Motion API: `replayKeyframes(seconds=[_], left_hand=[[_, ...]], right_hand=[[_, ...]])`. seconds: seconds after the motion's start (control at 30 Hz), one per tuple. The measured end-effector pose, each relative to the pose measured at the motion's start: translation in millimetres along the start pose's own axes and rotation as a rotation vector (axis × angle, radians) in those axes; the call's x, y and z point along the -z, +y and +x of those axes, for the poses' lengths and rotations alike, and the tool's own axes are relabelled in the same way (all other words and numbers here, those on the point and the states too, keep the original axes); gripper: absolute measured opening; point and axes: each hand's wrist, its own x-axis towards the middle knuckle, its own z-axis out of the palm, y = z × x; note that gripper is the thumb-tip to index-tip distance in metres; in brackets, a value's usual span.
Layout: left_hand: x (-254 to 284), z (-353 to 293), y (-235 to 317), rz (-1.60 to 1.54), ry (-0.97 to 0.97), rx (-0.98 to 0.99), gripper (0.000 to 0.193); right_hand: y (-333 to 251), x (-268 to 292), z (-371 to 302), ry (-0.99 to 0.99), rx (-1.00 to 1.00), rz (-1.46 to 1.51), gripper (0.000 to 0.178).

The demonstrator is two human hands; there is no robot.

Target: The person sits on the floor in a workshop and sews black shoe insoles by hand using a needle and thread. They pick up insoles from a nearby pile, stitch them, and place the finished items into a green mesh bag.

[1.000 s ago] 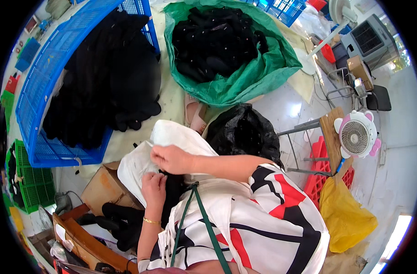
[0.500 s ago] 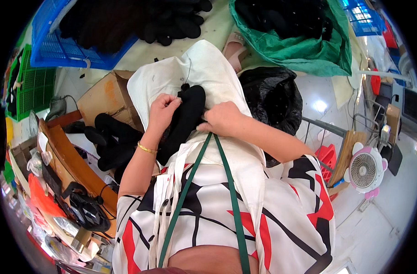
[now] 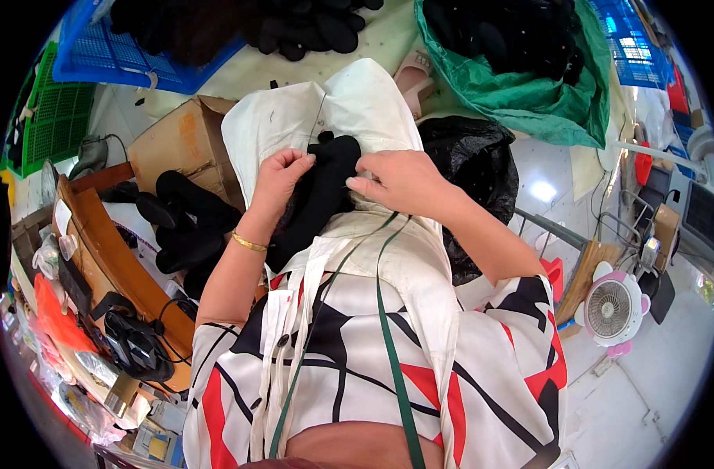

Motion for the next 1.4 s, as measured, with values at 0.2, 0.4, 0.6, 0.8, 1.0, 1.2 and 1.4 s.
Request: replayKeyframes(seconds=[0.2, 0.4, 0.6, 0.8, 1.0, 1.2, 1.4], left_hand=[[4.3, -1.4, 1.8, 0.030, -0.013, 0.034, 0.012], [3.7, 1.3, -0.8, 0.019, -0.038, 0.035, 0.011], [3.5, 1.1, -1.5, 0.016, -0.025, 0.030, 0.010], [3.5, 1.5, -1.2, 0.005, -0.034, 0.031, 0.010], [3.5, 0.8, 0.6, 0.008, -0.036, 0.023, 0.010], [8.9, -6.6, 12.6, 0.005, 0.007, -0.021, 0.010], [-3.0, -35.8, 35.6, 0.416, -0.107, -0.293, 0.009]], right_hand=[[-0.2, 17.9, 1.4, -0.207, -0.026, -0.144, 0.035], [-7.5, -7.2, 20.6, 0.143, 0.091, -0.118, 0.024], [-7.5, -27.3, 41.4, 0.232, 0.155, -0.237, 0.022], [-8.1, -30.9, 46.3, 0.207, 0.184, -0.259, 0.021], [-8.1, -34.7, 47.8, 0.195, 0.171, -0.259, 0.021], [-27.3, -8.7, 10.4, -0.048, 0.228, -0.123, 0.026], [-20.9, -28.6, 25.3, -0.020, -0.165, 0.685, 0.026]])
